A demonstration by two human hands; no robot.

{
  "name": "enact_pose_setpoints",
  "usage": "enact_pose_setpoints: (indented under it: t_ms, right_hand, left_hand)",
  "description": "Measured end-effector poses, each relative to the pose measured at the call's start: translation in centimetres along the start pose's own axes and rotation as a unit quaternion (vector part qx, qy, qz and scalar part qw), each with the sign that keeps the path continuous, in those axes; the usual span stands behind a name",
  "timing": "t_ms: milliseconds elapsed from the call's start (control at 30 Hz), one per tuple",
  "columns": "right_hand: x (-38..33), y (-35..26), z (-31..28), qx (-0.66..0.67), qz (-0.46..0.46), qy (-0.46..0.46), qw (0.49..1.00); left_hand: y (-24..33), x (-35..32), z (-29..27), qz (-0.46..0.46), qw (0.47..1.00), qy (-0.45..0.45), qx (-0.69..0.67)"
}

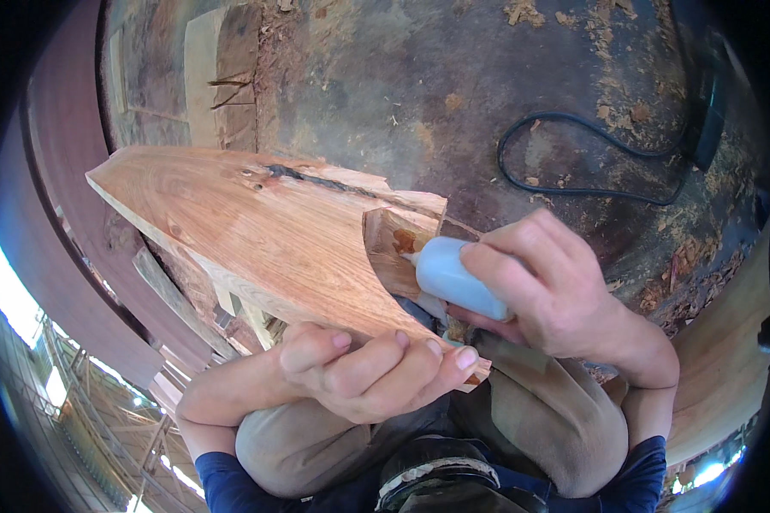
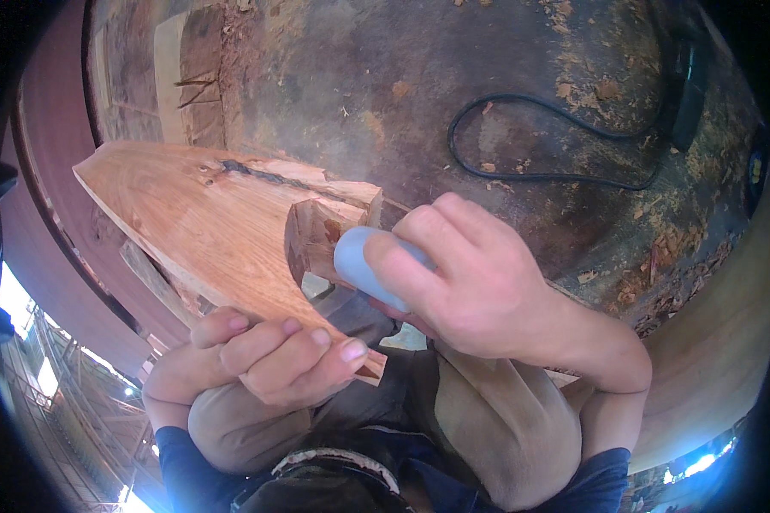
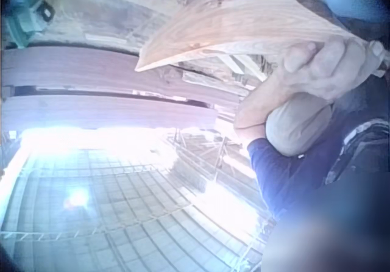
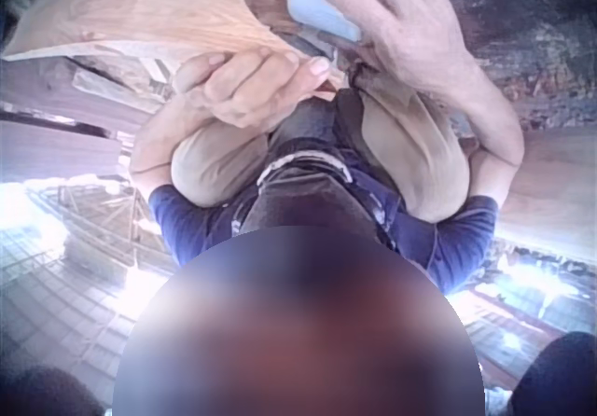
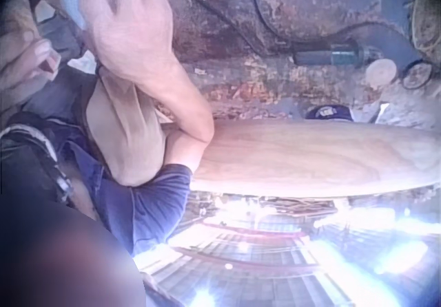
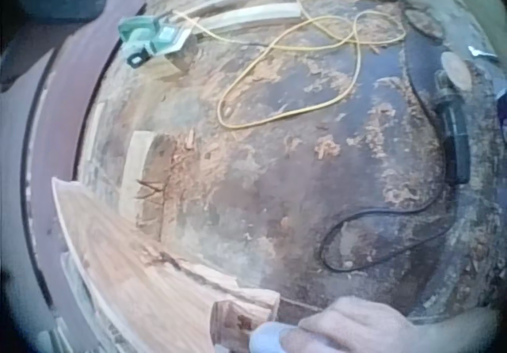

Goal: The person applies glue from a small bottle into a recessed area on a wooden piece, then inserts a small wooden wedge into the glued recess. The person presses the wedge into place and sets the piece down.

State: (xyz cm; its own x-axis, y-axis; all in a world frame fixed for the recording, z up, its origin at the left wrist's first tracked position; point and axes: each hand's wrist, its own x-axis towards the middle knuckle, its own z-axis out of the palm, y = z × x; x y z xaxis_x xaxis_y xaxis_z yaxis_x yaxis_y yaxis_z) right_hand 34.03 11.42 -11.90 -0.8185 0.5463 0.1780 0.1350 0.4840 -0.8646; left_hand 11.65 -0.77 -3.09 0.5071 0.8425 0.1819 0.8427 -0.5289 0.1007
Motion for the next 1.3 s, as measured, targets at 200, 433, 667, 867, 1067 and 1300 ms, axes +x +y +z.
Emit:
enact_pose_setpoints:
  t_ms: [200,433,667,867,1067,1300]
  right_hand:
    - [-0.1,1.0,0.4,-0.013,0.014,0.033,0.999]
    - [-0.1,0.8,0.4,-0.001,0.010,0.007,1.000]
    - [-0.1,0.6,0.1,0.023,-0.008,-0.024,0.999]
    - [-0.4,1.3,0.7,0.009,0.010,-0.016,1.000]
    - [-0.8,1.3,0.5,0.024,0.026,-0.027,0.999]
    - [-1.1,1.8,0.7,0.061,0.043,0.013,0.997]
  left_hand:
    - [0.7,0.3,0.7,-0.026,0.999,-0.009,-0.026]
    - [0.3,0.3,0.5,-0.002,0.999,-0.028,-0.034]
    - [0.4,0.3,1.0,-0.004,1.000,-0.006,-0.017]
    - [0.4,0.4,1.1,-0.003,0.999,-0.021,-0.026]
    - [0.3,0.6,1.2,-0.004,0.999,-0.019,-0.025]
    - [-0.2,0.4,1.0,0.015,1.000,-0.017,-0.021]
